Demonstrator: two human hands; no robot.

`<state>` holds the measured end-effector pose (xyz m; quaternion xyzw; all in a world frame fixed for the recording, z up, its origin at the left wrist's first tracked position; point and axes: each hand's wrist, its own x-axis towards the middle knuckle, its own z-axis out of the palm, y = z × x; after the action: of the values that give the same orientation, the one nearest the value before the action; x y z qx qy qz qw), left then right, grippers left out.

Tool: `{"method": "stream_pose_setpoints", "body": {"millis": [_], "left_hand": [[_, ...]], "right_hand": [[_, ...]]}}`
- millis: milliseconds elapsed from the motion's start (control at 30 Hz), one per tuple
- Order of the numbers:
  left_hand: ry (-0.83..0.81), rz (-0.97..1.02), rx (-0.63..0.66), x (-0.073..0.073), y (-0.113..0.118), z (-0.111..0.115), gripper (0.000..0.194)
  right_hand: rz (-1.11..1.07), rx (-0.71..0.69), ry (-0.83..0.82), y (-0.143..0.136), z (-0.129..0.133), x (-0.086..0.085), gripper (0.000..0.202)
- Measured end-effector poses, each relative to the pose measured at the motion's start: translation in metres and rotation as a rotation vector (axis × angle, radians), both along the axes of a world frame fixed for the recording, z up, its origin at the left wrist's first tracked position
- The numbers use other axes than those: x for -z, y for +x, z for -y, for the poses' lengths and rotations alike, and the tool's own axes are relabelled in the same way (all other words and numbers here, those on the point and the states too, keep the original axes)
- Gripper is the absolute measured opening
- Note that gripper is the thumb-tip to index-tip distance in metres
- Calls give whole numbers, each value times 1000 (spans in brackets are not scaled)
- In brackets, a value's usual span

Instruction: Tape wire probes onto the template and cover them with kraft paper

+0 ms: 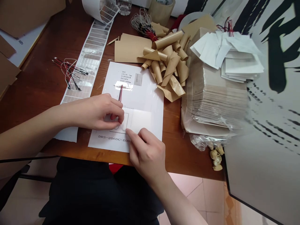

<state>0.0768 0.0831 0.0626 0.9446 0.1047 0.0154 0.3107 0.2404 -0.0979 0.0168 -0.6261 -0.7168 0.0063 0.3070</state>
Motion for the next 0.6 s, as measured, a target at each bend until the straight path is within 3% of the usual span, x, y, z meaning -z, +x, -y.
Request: {"method": "stream_pose_setpoints", "body": {"millis": [600], "left_hand": [[3,-10,-7,3,2,-1,12]], "right_hand": [[61,-79,-55,2,-6,0,29]]}}
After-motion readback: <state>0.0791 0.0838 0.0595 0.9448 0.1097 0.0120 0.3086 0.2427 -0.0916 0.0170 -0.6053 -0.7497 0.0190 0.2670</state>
